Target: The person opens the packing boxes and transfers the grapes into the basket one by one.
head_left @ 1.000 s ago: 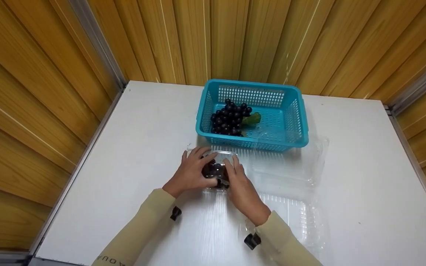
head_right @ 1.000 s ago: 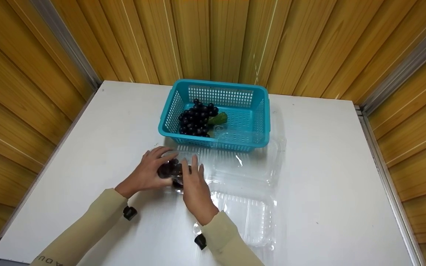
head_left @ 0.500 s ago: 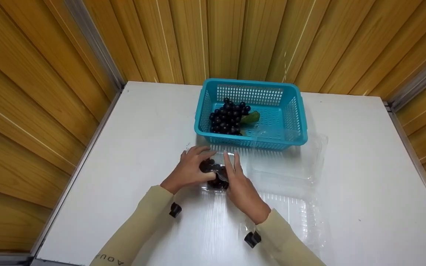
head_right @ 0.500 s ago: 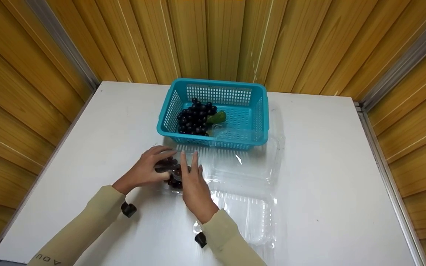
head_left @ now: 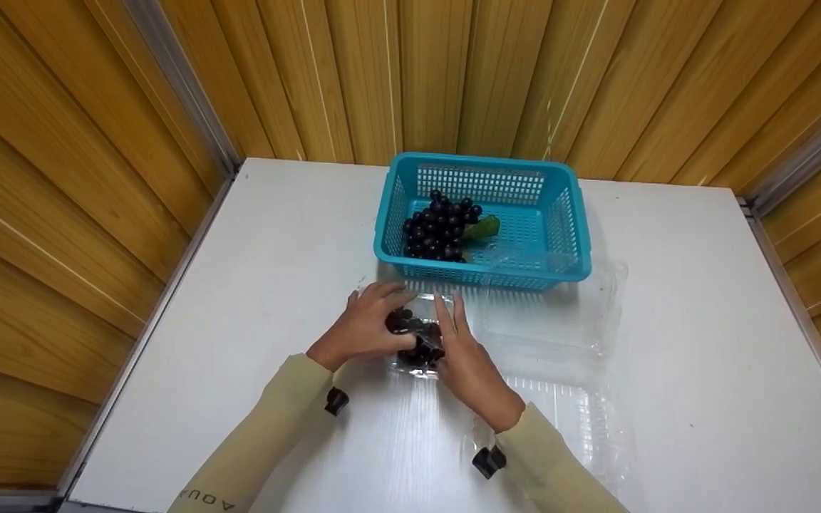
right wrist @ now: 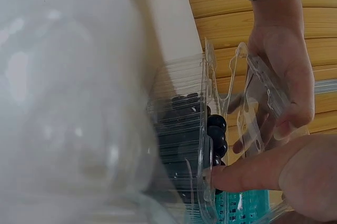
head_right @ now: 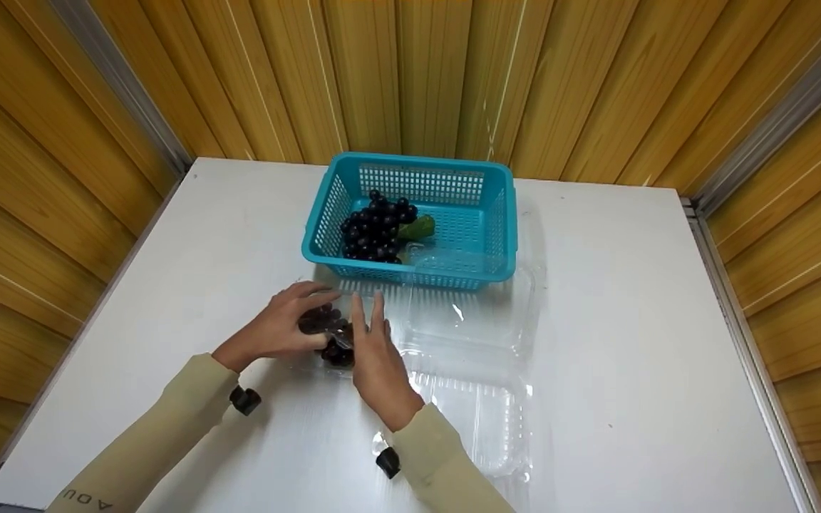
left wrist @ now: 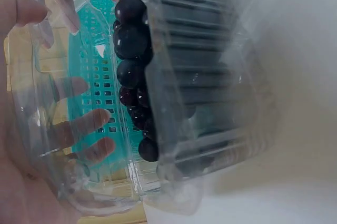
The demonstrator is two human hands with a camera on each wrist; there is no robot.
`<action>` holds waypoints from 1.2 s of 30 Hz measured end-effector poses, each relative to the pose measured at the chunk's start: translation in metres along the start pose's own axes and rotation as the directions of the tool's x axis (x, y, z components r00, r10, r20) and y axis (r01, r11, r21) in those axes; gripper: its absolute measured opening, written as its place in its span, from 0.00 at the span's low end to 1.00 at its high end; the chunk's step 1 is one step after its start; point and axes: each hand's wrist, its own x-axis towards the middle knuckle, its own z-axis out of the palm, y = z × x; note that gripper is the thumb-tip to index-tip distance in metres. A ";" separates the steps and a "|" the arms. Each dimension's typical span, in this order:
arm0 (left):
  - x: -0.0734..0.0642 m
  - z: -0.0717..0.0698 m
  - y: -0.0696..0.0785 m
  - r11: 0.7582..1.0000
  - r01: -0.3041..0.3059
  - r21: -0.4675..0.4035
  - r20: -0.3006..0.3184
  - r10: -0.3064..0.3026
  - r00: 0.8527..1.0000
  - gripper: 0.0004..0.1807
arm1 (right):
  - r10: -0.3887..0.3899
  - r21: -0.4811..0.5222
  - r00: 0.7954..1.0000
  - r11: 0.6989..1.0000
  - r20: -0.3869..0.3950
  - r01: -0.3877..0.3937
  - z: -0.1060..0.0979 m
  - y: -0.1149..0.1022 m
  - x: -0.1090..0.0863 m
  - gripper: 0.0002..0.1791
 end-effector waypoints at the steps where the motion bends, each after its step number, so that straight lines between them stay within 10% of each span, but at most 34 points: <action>1: 0.000 -0.001 0.000 1.000 0.003 0.003 0.005 -0.003 1.000 0.40 | 0.002 0.006 1.000 1.000 0.002 -0.002 -0.001 0.000 0.000 0.59; 26: 0.010 -0.019 0.010 0.999 0.007 0.047 0.108 -0.012 0.994 0.37 | 0.140 0.229 0.989 0.962 0.043 -0.146 -0.020 0.007 -0.004 0.59; 36: 0.017 -0.027 0.012 0.994 -0.094 -0.049 0.086 0.098 0.991 0.29 | 0.190 0.162 0.978 0.966 0.082 -0.201 -0.022 0.002 -0.011 0.49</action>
